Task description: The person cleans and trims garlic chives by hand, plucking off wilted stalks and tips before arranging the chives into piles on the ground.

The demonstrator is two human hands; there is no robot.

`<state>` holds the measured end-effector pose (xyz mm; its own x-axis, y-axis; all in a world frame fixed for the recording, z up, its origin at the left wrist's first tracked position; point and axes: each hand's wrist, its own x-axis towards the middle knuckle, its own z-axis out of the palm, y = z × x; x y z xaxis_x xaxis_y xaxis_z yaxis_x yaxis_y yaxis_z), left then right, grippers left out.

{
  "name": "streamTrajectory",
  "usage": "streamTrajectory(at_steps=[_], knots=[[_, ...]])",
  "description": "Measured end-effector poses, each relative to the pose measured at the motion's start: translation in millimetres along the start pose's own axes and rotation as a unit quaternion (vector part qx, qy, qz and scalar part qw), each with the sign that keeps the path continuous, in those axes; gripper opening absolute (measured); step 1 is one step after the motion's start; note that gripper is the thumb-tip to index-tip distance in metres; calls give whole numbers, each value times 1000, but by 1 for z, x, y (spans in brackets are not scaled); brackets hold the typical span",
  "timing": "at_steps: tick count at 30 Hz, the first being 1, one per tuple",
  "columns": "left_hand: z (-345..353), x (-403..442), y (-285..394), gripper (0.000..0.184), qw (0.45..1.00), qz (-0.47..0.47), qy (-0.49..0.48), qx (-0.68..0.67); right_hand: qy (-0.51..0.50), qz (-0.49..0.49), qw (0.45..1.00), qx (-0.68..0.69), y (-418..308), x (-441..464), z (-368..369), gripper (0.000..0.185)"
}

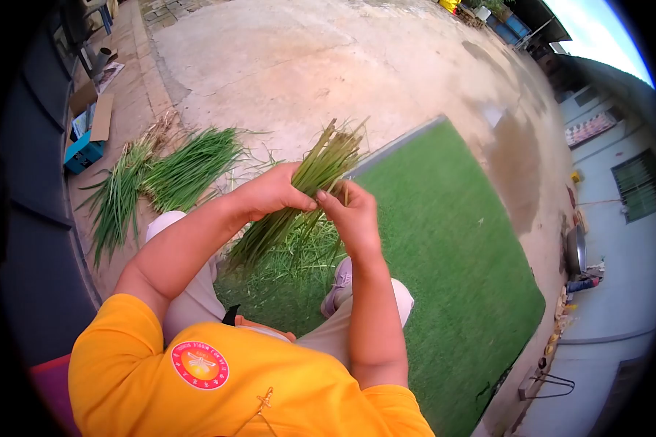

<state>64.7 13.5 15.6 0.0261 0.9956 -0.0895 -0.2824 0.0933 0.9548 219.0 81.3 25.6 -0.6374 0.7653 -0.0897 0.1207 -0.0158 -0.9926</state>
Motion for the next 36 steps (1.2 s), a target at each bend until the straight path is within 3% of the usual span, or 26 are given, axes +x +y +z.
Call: streamTrajectory(at_steps=[5,13,15,17,20,23,27,29,32,36], knots=[[-6,0,3,45,1000,5,-6,-1,-48,39,998,21,-6,0,-5,10],[-32,-11,26,26,999,-22,25,-9,-86,52,994,32,5,2,-18,11],[-43,-16,32,24,997,-13,67,-32,-23,24,999,20,-1,0,-24,16],[-55,-20,36,23,996,-6,79,-29,-23,2,1000,17,-6,-2,-34,18],[-71,-24,39,22,990,16,124,-66,29,-104,993,-47,-10,-3,-43,22],[-76,-30,46,21,984,5,158,-80,87,-197,976,-14,-1,5,-55,22],[-94,-32,41,19,986,16,149,-68,179,-220,947,151,-7,9,-75,19],[-101,-33,40,22,988,34,128,-77,277,-186,908,254,-3,11,-93,18],[-87,-35,46,30,983,13,165,-76,310,-186,905,223,4,12,-109,18],[-77,-32,46,36,985,20,144,-92,298,-139,917,226,-14,4,-85,20]])
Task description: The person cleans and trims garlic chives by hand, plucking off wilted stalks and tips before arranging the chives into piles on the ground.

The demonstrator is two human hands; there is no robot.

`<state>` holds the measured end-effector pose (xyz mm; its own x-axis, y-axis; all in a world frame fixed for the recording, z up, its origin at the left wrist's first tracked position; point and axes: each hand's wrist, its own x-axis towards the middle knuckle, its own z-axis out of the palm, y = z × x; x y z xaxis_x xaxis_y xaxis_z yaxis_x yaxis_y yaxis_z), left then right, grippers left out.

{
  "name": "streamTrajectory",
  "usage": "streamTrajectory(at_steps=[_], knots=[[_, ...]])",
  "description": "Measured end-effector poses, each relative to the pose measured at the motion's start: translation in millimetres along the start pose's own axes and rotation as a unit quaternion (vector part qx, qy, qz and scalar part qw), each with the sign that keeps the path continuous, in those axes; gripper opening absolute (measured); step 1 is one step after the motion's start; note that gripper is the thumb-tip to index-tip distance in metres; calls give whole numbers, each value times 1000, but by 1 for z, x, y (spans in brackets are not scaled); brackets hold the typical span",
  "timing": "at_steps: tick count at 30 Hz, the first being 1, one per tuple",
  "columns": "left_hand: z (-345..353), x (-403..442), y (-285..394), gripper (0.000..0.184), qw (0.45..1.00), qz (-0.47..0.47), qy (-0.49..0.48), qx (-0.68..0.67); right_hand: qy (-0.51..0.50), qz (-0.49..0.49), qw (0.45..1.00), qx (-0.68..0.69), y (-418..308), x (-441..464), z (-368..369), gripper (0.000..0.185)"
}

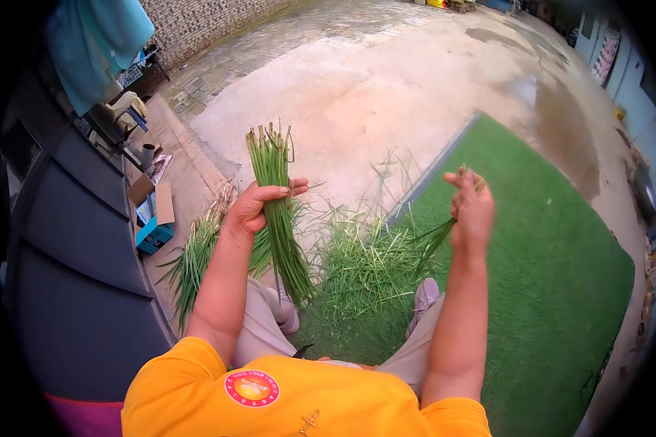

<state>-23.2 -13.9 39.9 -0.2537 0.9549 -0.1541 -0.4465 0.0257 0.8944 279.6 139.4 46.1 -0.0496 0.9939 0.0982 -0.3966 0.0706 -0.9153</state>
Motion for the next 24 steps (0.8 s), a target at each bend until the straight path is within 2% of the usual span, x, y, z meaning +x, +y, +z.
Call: streamTrajectory(at_steps=[2,6,12,14,15,17,19,21,24], knots=[[7,0,-2,36,1000,-3,-15,4,-52,63,997,-7,2,-10,11,25],[22,0,-11,34,997,-39,-68,-4,-142,113,982,-43,12,-28,37,26],[55,-4,-35,38,982,-108,-152,12,-202,82,973,-74,45,-44,65,24],[61,-6,-40,39,978,-124,-168,17,-234,38,969,-71,60,-42,65,20],[63,-6,-40,40,974,-133,-180,23,-231,39,969,-72,56,-41,63,20],[69,-9,-40,40,975,-120,-183,22,-215,134,963,-90,41,-41,61,18],[67,-9,-42,34,984,-126,-127,15,-210,129,967,-67,38,-36,56,13],[60,-6,-45,31,983,-132,-124,3,-157,127,979,-38,33,-29,49,9],[59,-7,-43,25,982,-135,-129,5,-130,99,987,-5,27,-22,39,7]])
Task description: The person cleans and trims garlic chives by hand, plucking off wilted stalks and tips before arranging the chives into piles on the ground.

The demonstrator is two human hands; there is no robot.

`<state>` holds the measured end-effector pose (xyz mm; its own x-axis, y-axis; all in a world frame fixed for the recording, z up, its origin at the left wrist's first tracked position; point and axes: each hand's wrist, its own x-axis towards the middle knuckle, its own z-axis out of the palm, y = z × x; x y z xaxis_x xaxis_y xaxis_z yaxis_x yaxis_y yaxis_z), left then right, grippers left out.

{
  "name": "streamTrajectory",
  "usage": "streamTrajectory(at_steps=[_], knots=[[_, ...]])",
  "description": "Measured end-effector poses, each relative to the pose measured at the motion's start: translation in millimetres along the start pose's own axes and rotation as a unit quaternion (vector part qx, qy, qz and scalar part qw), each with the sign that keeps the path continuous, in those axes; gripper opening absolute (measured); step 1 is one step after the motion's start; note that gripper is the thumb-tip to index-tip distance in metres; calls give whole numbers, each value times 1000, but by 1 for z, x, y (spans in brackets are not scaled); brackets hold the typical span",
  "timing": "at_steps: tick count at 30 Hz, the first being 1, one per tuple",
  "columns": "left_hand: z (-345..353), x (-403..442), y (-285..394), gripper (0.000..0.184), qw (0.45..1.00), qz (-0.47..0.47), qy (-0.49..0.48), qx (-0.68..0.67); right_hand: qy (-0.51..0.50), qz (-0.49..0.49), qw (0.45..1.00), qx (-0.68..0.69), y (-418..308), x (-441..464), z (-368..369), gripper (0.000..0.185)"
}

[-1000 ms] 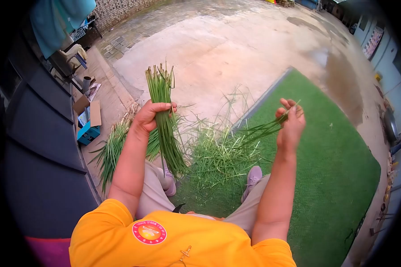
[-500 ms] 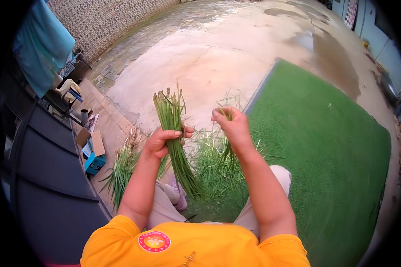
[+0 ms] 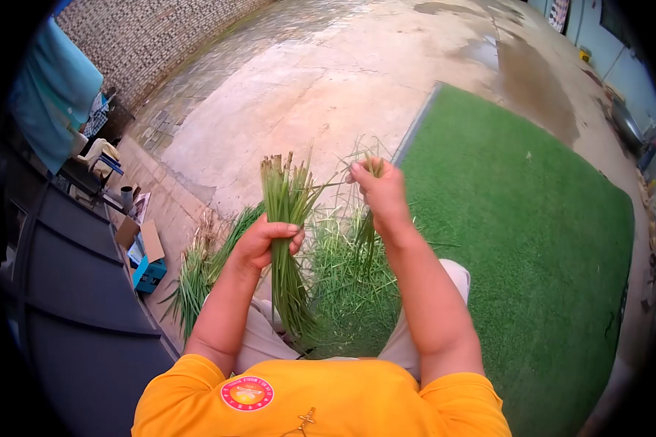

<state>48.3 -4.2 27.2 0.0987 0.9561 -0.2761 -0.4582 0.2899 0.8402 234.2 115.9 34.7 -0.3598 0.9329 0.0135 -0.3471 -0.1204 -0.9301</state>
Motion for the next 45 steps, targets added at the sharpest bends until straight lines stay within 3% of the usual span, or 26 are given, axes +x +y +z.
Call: streamTrajectory(at_steps=[7,10,12,16,18,23,27,29,32,39,41,43,45], knots=[[7,-6,4,20,998,-7,11,53,53,-55,996,-35,-15,7,-30,10],[-1,-2,0,10,996,4,43,72,67,-121,980,-146,-7,11,-42,10],[-5,1,-1,10,995,11,57,79,150,-162,949,-224,-7,12,-46,10],[-6,2,-1,13,992,1,89,90,126,-170,931,-297,-10,-1,-36,13],[-4,4,-3,15,994,-4,81,78,125,-306,826,-457,0,-5,-24,19],[6,5,-8,22,996,-21,61,65,-31,-292,866,-405,0,-35,24,22],[20,1,-12,30,990,-10,48,130,-17,-212,843,-493,23,-28,24,20],[20,0,-12,29,988,23,47,146,-80,-175,862,-470,21,-23,21,18],[15,-4,-7,27,990,27,62,127,-93,-212,856,-462,19,-22,22,14],[7,-10,-1,17,996,5,61,72,43,-308,850,-424,22,-14,22,17],[7,-11,-1,16,997,3,55,58,112,-270,849,-440,13,-4,13,20],[5,-12,-2,17,997,2,56,47,111,-256,860,-428,11,3,1,24],[2,-12,0,18,998,4,59,38,70,-177,934,-304,4,1,0,23]])
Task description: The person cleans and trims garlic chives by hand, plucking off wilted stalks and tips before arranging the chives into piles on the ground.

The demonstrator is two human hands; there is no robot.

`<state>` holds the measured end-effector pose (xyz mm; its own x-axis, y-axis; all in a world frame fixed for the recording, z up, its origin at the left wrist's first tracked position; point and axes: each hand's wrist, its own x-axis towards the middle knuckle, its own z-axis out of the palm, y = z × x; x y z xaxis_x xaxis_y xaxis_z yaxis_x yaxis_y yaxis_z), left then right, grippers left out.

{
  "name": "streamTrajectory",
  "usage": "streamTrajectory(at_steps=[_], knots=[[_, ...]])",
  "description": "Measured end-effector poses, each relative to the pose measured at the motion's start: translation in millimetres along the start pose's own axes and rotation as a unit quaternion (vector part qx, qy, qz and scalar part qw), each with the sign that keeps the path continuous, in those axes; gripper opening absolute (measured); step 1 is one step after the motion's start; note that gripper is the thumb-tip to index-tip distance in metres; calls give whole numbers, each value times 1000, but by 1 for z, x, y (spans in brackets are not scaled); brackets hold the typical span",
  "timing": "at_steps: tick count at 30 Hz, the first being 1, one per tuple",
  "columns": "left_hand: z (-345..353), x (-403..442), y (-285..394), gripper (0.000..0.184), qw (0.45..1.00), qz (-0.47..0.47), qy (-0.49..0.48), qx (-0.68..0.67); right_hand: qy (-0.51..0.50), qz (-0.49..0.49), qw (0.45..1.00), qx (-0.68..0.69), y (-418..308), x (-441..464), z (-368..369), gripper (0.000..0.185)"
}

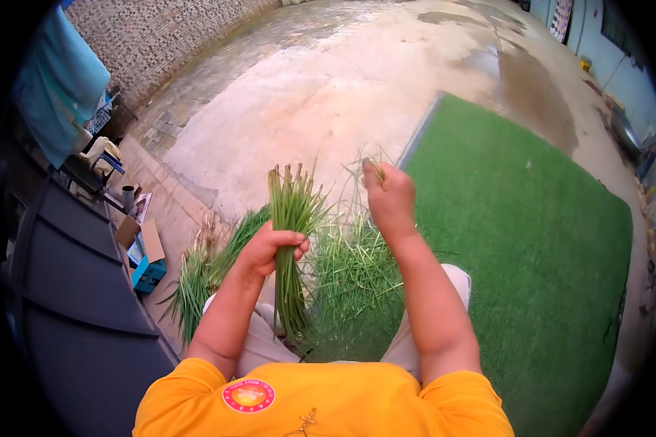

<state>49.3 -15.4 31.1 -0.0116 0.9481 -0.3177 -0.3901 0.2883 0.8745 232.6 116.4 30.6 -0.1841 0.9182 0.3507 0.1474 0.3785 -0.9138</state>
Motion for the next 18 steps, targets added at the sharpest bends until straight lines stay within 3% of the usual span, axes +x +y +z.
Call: streamTrajectory(at_steps=[5,8,10,12,14,15,18], knots=[[0,-1,0,24,1000,-7,-13,20,-114,-50,992,9,-18,-24,12,23],[9,-6,2,19,998,-2,-36,59,-167,-92,982,12,9,-29,27,22],[6,-3,1,21,998,2,-35,46,-178,-72,973,126,15,-26,32,21],[5,-2,1,23,999,7,-33,34,-168,-71,970,164,10,-24,30,17],[4,-2,3,21,999,11,-42,20,-65,59,966,244,1,-21,27,15],[3,-2,3,21,999,10,-42,20,-43,64,963,257,1,-16,22,19],[0,-1,1,21,999,5,-32,-9,-44,112,969,214,9,2,-1,21]])
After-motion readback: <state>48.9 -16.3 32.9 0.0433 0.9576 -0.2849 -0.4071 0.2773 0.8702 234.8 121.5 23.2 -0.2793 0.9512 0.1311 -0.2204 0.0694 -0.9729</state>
